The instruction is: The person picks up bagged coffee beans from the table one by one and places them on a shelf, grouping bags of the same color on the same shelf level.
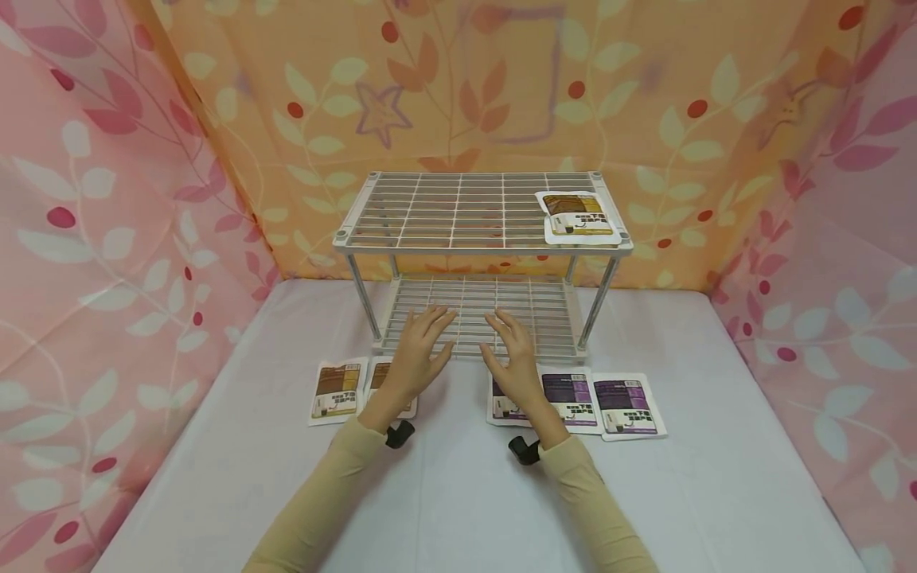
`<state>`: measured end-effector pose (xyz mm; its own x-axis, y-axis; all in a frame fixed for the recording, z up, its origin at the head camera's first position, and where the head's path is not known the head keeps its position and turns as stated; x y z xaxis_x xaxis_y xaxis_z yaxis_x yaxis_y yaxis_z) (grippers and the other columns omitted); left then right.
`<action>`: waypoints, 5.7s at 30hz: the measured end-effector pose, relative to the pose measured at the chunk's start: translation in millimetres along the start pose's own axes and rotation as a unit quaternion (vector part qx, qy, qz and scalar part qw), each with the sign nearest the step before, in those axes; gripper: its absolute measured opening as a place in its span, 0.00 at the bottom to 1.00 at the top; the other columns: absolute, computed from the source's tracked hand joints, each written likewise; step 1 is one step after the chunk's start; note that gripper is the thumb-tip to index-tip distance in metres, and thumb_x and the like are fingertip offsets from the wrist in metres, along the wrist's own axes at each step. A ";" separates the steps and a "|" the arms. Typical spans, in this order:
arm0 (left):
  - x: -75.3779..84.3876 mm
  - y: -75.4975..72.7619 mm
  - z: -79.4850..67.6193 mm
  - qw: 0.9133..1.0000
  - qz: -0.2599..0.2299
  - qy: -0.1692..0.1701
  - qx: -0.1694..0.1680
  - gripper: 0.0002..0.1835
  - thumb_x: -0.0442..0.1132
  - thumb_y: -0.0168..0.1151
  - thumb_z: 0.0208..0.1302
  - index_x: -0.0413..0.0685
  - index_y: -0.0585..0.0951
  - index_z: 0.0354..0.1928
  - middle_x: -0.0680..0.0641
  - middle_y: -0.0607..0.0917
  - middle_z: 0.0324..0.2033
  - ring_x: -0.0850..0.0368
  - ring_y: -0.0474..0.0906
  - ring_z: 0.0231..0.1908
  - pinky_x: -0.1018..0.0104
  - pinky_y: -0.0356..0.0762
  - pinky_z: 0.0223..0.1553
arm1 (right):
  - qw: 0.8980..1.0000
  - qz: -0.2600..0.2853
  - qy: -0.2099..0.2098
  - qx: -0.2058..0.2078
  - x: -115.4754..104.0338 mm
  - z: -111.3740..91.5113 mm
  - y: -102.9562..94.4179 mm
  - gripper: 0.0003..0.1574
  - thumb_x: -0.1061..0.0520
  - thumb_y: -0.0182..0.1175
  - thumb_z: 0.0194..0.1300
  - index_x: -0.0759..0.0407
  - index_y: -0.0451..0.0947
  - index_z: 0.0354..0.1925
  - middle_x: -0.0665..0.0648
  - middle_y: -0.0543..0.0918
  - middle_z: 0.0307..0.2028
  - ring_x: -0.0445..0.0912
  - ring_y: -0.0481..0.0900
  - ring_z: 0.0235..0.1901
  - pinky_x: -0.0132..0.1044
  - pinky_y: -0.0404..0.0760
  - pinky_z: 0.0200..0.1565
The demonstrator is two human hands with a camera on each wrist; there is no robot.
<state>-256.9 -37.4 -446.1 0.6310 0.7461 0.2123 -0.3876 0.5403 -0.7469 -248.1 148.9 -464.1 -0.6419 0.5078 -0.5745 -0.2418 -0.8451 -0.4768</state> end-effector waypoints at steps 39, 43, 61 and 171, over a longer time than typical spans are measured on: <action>-45.3 -15.2 -76.4 0.945 -0.031 -0.253 -0.204 0.34 0.45 0.60 0.54 0.48 0.61 0.63 0.32 0.62 0.58 0.34 0.58 0.57 0.43 0.69 0.46 | 0.951 0.113 0.138 -0.252 -17.1 -39.9 79.7 0.37 0.51 0.54 0.60 0.60 0.54 0.64 0.65 0.68 0.55 0.55 0.69 0.52 0.46 0.70 0.51; -45.0 -17.1 -78.4 0.938 -0.023 -0.265 -0.221 0.35 0.47 0.59 0.55 0.46 0.59 0.63 0.29 0.61 0.58 0.31 0.59 0.55 0.42 0.69 0.45 | 0.945 0.130 0.133 -0.268 -21.0 -41.1 87.4 0.37 0.52 0.53 0.61 0.62 0.53 0.63 0.66 0.71 0.51 0.54 0.72 0.48 0.43 0.73 0.48; -41.5 -14.1 -77.6 0.937 0.035 -0.253 -0.238 0.36 0.51 0.62 0.51 0.46 0.64 0.61 0.32 0.69 0.50 0.34 0.68 0.40 0.48 0.72 0.35 | 0.943 0.109 0.116 -0.294 -36.6 -42.4 103.7 0.33 0.52 0.53 0.61 0.63 0.59 0.60 0.64 0.72 0.52 0.51 0.73 0.48 0.44 0.71 0.50; 40.7 -56.1 17.2 0.991 -0.114 0.046 0.045 0.34 0.38 0.66 0.47 0.44 0.67 0.59 0.44 0.52 0.65 0.51 0.53 0.61 0.61 0.62 0.57 | 0.998 -0.056 -0.019 0.031 -68.4 12.8 -43.7 0.37 0.66 0.64 0.47 0.60 0.66 0.57 0.62 0.62 0.58 0.51 0.68 0.46 0.42 0.72 0.44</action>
<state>-221.1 -30.6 -384.7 0.7664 0.5641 0.3073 -0.2840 0.7266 -0.6256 -202.9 148.9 -395.4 -0.6352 0.5944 -0.4932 -0.3582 -0.7924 -0.4938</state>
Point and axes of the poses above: each hand's wrist, its own z-axis towards the middle knuckle, its own y-axis out of the palm, x = y × z, the point moved 2 cm from there along z, towards the middle knuckle
